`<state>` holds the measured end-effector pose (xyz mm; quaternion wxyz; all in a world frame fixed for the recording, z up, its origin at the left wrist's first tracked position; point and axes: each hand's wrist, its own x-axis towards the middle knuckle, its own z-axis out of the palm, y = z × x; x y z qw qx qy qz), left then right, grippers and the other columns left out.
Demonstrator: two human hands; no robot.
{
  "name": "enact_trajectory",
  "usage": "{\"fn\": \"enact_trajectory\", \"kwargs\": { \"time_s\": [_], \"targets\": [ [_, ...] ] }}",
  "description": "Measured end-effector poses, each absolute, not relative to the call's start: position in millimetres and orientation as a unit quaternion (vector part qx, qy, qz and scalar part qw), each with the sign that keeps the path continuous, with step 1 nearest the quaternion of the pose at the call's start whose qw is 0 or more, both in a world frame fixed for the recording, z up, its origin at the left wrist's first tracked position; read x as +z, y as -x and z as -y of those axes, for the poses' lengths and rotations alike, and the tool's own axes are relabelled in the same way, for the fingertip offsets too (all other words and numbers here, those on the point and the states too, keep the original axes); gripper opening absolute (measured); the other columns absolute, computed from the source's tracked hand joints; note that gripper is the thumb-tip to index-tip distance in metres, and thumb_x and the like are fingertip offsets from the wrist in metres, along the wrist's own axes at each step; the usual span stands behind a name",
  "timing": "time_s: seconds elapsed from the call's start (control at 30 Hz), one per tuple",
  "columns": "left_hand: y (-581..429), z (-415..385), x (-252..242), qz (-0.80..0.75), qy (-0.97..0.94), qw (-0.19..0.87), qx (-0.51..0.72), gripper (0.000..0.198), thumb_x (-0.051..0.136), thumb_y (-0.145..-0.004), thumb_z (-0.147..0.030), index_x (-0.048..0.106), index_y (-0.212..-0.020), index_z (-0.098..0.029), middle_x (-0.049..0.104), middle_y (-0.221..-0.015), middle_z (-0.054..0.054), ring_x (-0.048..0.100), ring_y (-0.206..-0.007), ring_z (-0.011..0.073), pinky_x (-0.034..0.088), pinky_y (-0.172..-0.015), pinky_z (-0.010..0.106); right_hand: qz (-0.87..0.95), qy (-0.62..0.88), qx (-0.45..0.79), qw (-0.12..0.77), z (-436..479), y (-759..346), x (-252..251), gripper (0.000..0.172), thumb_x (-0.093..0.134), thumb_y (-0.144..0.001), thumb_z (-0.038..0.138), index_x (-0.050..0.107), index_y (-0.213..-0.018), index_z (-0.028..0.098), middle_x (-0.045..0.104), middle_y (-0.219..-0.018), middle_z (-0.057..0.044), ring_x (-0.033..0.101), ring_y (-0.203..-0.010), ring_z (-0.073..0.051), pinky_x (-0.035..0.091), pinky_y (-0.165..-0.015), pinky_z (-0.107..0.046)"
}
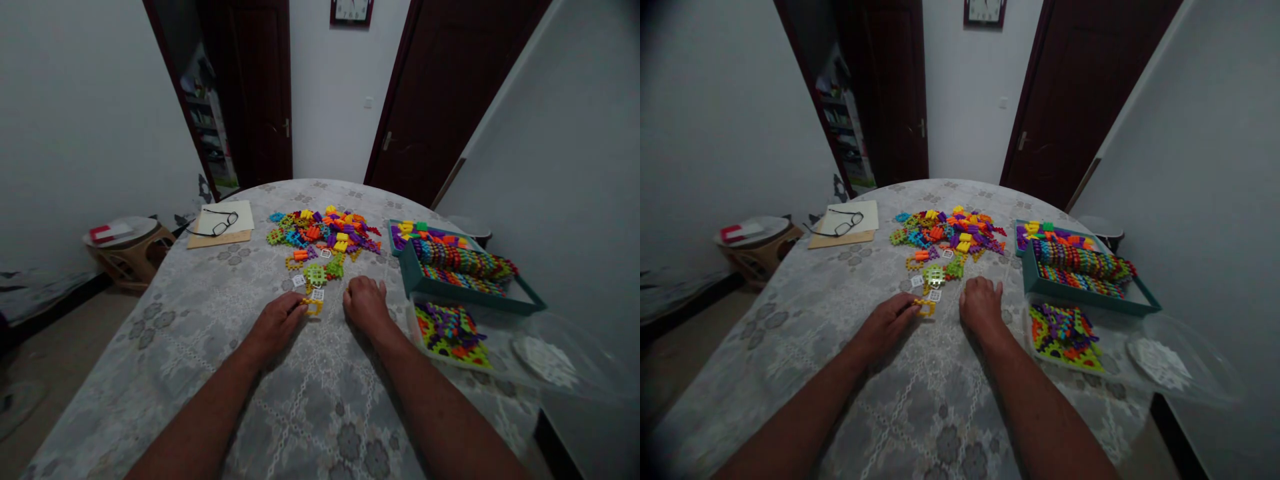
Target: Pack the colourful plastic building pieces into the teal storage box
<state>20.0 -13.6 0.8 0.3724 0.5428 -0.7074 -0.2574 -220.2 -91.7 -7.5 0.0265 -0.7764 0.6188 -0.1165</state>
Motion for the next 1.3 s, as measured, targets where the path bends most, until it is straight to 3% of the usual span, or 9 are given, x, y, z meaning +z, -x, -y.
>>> {"fn": "enact_trajectory", "kwargs": {
  "time_s": [0.17, 0.3, 0.43, 0.7, 0.9, 1.07, 1.3],
  "targets": [
    [-21.0, 14.4, -1.8, 0.718, -0.528, 0.38, -0.248, 0.033, 0.05, -0.108, -0.04, 0.077, -0.108, -0.021, 0.077, -0.107, 0.01, 0.071, -0.102, 0.0252, 0.057, -0.099, 0.038, -0.546, 0.811, -0.203, 0.058, 96.4, 219.2, -5.3, 0.012, 0.064, -0.099, 0.019, 0.074, -0.106, 0.018, 0.07, -0.125, -0.016, 0.059, -0.124, -0.031, 0.045, -0.114, -0.044],
    [-21.8, 14.9, -7.5, 0.718, -0.523, 0.373, -0.269, 0.03, 0.054, -0.107, -0.038, 0.079, -0.111, -0.022, 0.079, -0.109, 0.009, 0.072, -0.102, 0.0245, 0.056, -0.1, 0.038, -0.427, 0.84, -0.315, 0.111, 90.5, 209.2, -8.2, 0.018, 0.064, -0.098, 0.016, 0.074, -0.113, 0.021, 0.063, -0.147, -0.016, 0.055, -0.142, -0.028, 0.045, -0.122, -0.045],
    [-21.3, 15.6, -12.9, 0.707, -0.539, 0.374, -0.264, 0.025, 0.061, -0.102, -0.035, 0.08, -0.113, -0.023, 0.081, -0.111, 0.008, 0.073, -0.103, 0.025, 0.056, -0.103, 0.039, -0.38, 0.851, -0.314, 0.182, 83.1, 202.9, -10.3, 0.027, 0.066, -0.097, 0.016, 0.075, -0.121, 0.023, 0.06, -0.157, -0.015, 0.055, -0.148, -0.027, 0.045, -0.124, -0.047],
    [-18.9, 14.3, -9.8, 0.721, -0.551, 0.356, -0.226, 0.021, 0.061, -0.098, -0.028, 0.079, -0.105, -0.021, 0.079, -0.105, 0.009, 0.073, -0.101, 0.0258, 0.057, -0.098, 0.039, -0.357, 0.802, -0.371, 0.304, 84.1, 199.6, -13.1, 0.038, 0.053, -0.089, 0.01, 0.077, -0.116, 0.022, 0.075, -0.134, -0.01, 0.069, -0.131, -0.021, 0.051, -0.12, -0.04],
    [-17.6, 14.1, -10.2, 0.698, -0.564, 0.369, -0.242, 0.033, 0.065, -0.092, -0.024, 0.078, -0.123, -0.023, 0.082, -0.12, 0.009, 0.073, -0.109, 0.0267, 0.055, -0.106, 0.042, -0.385, 0.731, -0.393, 0.403, 67.9, 184.8, -10.1, 0.036, 0.053, -0.097, 0.023, 0.075, -0.125, 0.028, 0.079, -0.127, -0.007, 0.074, -0.118, -0.025, 0.059, -0.108, -0.046],
    [-16.7, 11.9, -10.5, 0.657, -0.593, 0.386, -0.259, 0.05, 0.064, -0.092, -0.023, 0.067, -0.143, -0.024, 0.08, -0.103, 0.004, 0.073, -0.091, 0.0222, 0.058, -0.09, 0.036, -0.398, 0.705, -0.399, 0.431, 61.8, 178.9, -6.2, 0.039, 0.049, -0.097, 0.023, 0.075, -0.127, 0.027, 0.078, -0.127, -0.008, 0.074, -0.117, -0.025, 0.058, -0.109, -0.045],
    [-18.8, 12.2, -5.2, 0.674, -0.575, 0.396, -0.239, 0.034, 0.066, -0.092, -0.023, 0.077, -0.123, -0.024, 0.079, -0.116, 0.008, 0.072, -0.105, 0.0252, 0.055, -0.098, 0.038, -0.338, 0.709, -0.416, 0.458, 64.1, 179.4, -5.1, 0.042, 0.048, -0.086, 0.016, 0.078, -0.113, 0.027, 0.079, -0.129, -0.007, 0.07, -0.129, -0.025, 0.053, -0.117, -0.049]
  ]
}}
